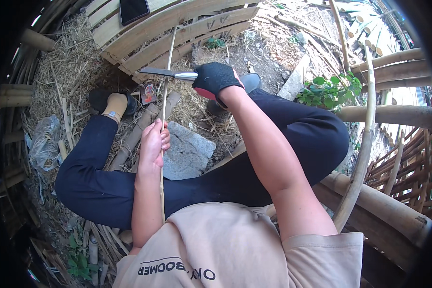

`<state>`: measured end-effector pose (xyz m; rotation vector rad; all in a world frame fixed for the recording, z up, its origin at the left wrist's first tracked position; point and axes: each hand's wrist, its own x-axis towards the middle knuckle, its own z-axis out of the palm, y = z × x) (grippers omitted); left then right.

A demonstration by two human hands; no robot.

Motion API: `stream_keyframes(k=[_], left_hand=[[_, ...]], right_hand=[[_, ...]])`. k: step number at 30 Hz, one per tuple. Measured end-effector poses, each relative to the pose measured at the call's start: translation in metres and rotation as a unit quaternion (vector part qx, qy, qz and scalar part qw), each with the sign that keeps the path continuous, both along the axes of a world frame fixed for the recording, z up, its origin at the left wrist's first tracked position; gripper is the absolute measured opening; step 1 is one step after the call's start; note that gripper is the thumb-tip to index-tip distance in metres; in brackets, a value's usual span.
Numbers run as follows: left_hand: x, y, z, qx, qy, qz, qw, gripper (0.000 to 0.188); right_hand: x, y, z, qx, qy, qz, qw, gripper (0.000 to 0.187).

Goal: The person is using a metal scraper to shave the surface of a long wooden stick while sitting on the ground. They hold the stick with one hand and repeatedly scrape along its length with the tool held in the other hand.

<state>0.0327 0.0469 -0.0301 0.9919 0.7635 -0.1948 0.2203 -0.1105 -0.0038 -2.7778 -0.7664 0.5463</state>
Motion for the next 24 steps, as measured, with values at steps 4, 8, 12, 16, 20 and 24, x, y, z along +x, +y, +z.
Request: stream_keyframes(k=[4, 8, 12, 16, 20, 24], left_hand=[[0.001, 0.004, 0.001, -0.023, 0.003, 0.01, 1.0, 0.025], [0.0, 0.005, 0.003, -0.029, -0.002, 0.002, 1.0, 0.026], [-0.005, 0.003, -0.003, 0.016, 0.007, 0.003, 1.0, 0.028], [-0.001, -0.008, -0.003, 0.033, 0.009, 0.005, 0.999, 0.031], [0.014, -0.012, 0.009, 0.005, 0.021, 0.013, 1.0, 0.031], [0.003, -0.005, 0.005, -0.012, -0.003, 0.031, 0.999, 0.03]], right_hand=[[-0.02, 0.003, 0.02, -0.023, 0.101, 0.083, 0.991, 0.041], [-0.022, 0.015, 0.022, -0.046, 0.133, 0.106, 0.984, 0.048], [-0.011, 0.022, -0.019, -0.036, 0.105, 0.122, 0.986, 0.043], [-0.004, 0.024, -0.027, -0.02, 0.173, 0.14, 0.975, 0.037], [0.03, 0.015, -0.019, -0.069, 0.18, 0.209, 0.959, 0.038], [0.037, 0.021, 0.026, -0.131, 0.06, 0.203, 0.969, 0.036]])
